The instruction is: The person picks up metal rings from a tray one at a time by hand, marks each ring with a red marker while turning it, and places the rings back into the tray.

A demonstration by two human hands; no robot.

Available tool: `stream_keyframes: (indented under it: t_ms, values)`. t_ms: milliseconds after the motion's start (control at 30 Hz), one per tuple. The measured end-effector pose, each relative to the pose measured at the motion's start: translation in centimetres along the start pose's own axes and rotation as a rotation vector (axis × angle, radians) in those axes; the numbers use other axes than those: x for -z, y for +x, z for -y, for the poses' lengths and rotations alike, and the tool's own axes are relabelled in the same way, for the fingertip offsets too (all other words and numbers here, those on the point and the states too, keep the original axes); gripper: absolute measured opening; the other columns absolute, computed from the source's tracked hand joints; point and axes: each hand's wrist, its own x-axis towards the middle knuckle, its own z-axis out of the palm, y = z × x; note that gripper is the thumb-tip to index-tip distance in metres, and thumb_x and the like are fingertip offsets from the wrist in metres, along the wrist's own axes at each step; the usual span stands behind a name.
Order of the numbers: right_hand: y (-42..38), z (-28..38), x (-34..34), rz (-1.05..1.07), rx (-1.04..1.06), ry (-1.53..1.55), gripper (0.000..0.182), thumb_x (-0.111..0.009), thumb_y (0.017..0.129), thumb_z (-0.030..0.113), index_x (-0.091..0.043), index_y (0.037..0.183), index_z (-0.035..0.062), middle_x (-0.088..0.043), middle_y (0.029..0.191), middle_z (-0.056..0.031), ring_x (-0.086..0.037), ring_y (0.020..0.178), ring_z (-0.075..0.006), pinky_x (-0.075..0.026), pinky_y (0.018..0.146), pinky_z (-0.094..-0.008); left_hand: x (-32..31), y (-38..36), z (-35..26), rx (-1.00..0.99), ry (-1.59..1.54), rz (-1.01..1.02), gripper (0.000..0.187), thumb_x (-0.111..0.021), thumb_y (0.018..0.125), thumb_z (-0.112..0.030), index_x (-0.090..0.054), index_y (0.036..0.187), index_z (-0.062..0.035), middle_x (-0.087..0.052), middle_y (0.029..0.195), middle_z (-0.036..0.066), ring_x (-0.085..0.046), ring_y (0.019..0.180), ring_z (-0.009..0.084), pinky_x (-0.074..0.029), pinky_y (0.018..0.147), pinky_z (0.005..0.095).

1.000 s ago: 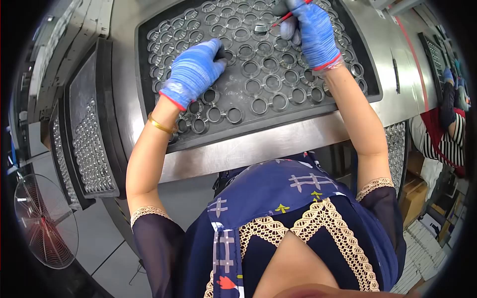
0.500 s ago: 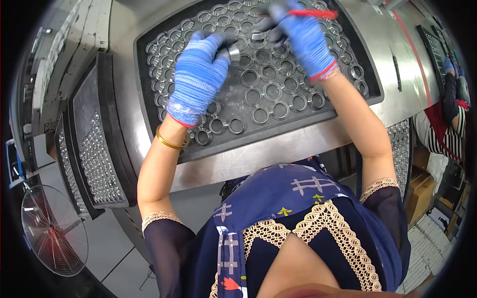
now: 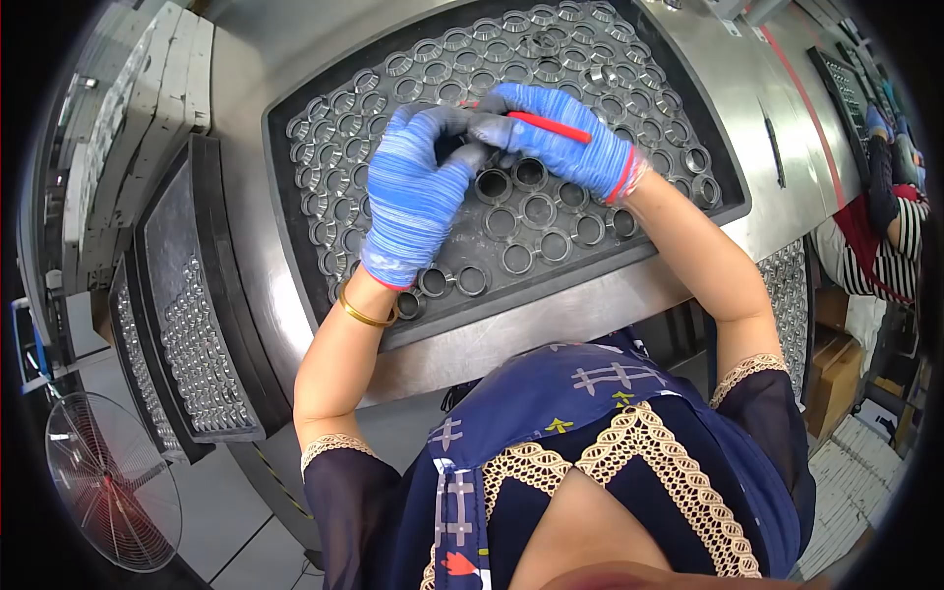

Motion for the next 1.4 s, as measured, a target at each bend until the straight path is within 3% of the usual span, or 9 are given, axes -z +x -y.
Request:
stream_keyframes:
  t_ms: [133,267,500,633,800,933,1200,1333,1400]
  values:
    - [0.1,-0.5,0.3,0.068,-0.038,0.239,0.036,-0.056,0.090,0.038,-0.061,0.107,0.0070,-0.064,0.087,-0.0013,-0.061,0.068,-0.0076,-0.047,0.061,-0.0193,0.6,0.4,-1.8,0.443,-0.585,-0.006,0.022,-0.069,0.074,-0.003,-0.062,0.094,0.0014,-0.058,0.083,0.008,-0.058,0.076,0.0160,-0.050,0.068,0.0293]
    - [0.1,0.2,-0.1,0.027,0.095,-0.125,0.035,-0.057,0.090,0.035,-0.061,0.108,0.0053,-0.064,0.090,-0.0032,-0.061,0.068,-0.0076,-0.048,0.063,-0.0195,0.0,0.0,0.0,-0.044,0.106,0.013,0.022,-0.069,0.073,-0.003,-0.062,0.093,0.0009,-0.059,0.086,0.007,-0.058,0.078,0.0142,-0.050,0.071,0.0271]
    - [-0.1,0.0,0.4,0.097,-0.057,0.327,0.031,-0.056,0.092,0.027,-0.059,0.112,0.0040,-0.064,0.093,-0.0036,-0.062,0.073,-0.0096,-0.048,0.067,-0.0219,0.9,0.5,-1.3,0.357,-0.521,0.066,0.027,-0.067,0.077,-0.003,-0.057,0.102,0.0033,-0.062,0.093,0.010,-0.060,0.085,0.0141,-0.051,0.074,0.0272]
    - [-0.4,0.6,-0.5,0.029,0.067,-0.001,0.032,-0.055,0.092,0.028,-0.059,0.113,0.0037,-0.065,0.095,-0.0055,-0.062,0.074,-0.0099,-0.049,0.067,-0.0216,0.8,-0.1,-0.2,-0.136,0.245,-0.001,0.028,-0.067,0.077,-0.002,-0.056,0.102,0.0033,-0.062,0.092,0.009,-0.059,0.081,0.0130,-0.051,0.072,0.0262]
    - [-0.5,1.2,-0.3,0.063,-0.014,0.261,0.034,-0.054,0.093,0.027,-0.057,0.117,0.0021,-0.064,0.096,-0.0063,-0.062,0.081,-0.0101,-0.052,0.070,-0.0232,1.1,0.5,-0.2,0.328,-0.485,0.039,0.028,-0.066,0.079,-0.005,-0.056,0.104,0.0024,-0.062,0.093,0.008,-0.058,0.081,0.0112,-0.051,0.072,0.0248]
    - [-0.5,0.8,-0.5,0.018,0.015,0.185,0.037,-0.053,0.093,0.027,-0.054,0.119,0.0007,-0.065,0.095,-0.0068,-0.063,0.078,-0.0107,-0.049,0.071,-0.0233,0.8,0.2,-0.9,-0.110,0.124,-0.054,0.024,-0.066,0.076,-0.001,-0.059,0.099,0.0011,-0.058,0.092,0.008,-0.059,0.079,0.0144,-0.050,0.070,0.0274]
    - [-0.7,1.6,-0.3,0.041,-0.047,0.133,0.033,-0.052,0.094,0.028,-0.057,0.115,0.0039,-0.063,0.096,-0.0030,-0.061,0.082,-0.0082,-0.048,0.070,-0.0237,1.1,0.4,-0.9,0.318,-0.531,0.052,0.029,-0.065,0.078,0.000,-0.056,0.106,0.0003,-0.059,0.099,0.006,-0.057,0.086,0.0119,-0.047,0.082,0.0260]
    - [-0.7,0.9,-0.4,0.044,0.043,0.067,0.032,-0.052,0.093,0.027,-0.057,0.115,0.0035,-0.064,0.096,-0.0032,-0.061,0.082,-0.0079,-0.048,0.070,-0.0232,0.9,-0.2,-0.7,-0.187,0.314,0.001,0.029,-0.064,0.078,0.000,-0.055,0.106,0.0020,-0.060,0.096,0.008,-0.058,0.081,0.0127,-0.051,0.073,0.0276]
    - [-0.5,0.7,-0.6,0.041,0.057,0.110,0.032,-0.053,0.093,0.026,-0.057,0.115,0.0032,-0.063,0.096,-0.0031,-0.061,0.082,-0.0081,-0.048,0.071,-0.0227,0.8,-0.2,-0.8,0.066,-0.158,0.007,0.029,-0.064,0.078,-0.001,-0.056,0.105,0.0016,-0.060,0.096,0.007,-0.058,0.081,0.0126,-0.050,0.073,0.0277]
